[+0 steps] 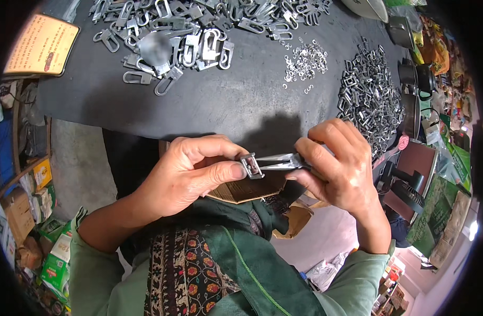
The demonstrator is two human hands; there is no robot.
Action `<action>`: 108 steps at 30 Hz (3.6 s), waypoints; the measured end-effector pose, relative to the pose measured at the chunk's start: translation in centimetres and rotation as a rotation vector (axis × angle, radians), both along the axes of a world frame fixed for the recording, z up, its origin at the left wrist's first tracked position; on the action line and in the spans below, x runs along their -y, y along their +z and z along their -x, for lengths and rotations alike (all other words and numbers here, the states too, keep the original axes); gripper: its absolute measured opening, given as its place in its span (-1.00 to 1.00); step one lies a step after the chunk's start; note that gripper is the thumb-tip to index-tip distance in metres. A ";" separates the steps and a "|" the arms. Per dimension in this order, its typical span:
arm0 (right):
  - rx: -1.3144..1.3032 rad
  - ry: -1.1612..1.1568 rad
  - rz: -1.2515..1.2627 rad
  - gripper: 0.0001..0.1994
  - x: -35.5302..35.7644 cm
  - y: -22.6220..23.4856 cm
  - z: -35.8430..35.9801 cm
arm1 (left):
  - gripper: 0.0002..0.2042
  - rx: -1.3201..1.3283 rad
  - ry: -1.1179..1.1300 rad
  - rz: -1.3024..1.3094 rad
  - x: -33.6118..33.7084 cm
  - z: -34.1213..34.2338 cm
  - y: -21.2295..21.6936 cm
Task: The person assembles metal buckle components using pliers, pets a cat, and continues assembling the metal parts.
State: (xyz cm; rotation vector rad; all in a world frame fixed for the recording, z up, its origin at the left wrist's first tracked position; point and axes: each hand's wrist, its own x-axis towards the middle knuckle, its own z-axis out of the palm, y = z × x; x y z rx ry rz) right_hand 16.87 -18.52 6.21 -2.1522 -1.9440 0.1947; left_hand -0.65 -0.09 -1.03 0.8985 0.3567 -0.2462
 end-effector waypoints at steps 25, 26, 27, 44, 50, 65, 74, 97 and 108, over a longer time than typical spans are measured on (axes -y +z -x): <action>-0.001 -0.028 -0.047 -0.64 2.0 -0.1 2.6 | -0.64 0.341 0.049 -1.146 -2.8 0.3 2.3; -0.016 -0.059 -0.048 -0.64 2.8 -0.8 2.9 | -0.59 0.397 0.177 -1.446 -3.9 -0.5 1.9; -0.034 -0.099 -0.052 -0.64 3.7 -1.4 3.2 | -0.56 0.277 0.166 -1.790 -4.9 -1.8 2.4; 0.150 -0.878 -0.083 -0.84 8.0 -2.7 -2.6 | -0.65 0.237 0.472 -1.353 -11.1 -4.5 -0.3; 0.320 -0.629 0.053 -0.80 6.5 -2.9 -4.5 | -0.60 0.044 0.686 -0.118 -9.4 -1.8 1.6; 0.063 -0.421 -0.036 -0.71 6.9 -3.8 -0.7 | -0.76 -0.077 -0.236 -0.059 2.6 1.1 -0.3; 0.189 -0.745 -0.133 -0.71 7.9 -6.2 1.9 | -0.81 -0.031 -0.192 -0.084 4.4 0.0 -0.6; -0.972 -0.616 -0.090 -0.91 4.7 -2.0 4.4 | -0.84 0.203 -0.223 -0.347 3.5 -2.5 1.2; -1.460 -0.843 0.238 -0.84 3.6 -1.5 5.0 | -0.88 0.556 -0.104 -1.139 4.7 -1.4 1.1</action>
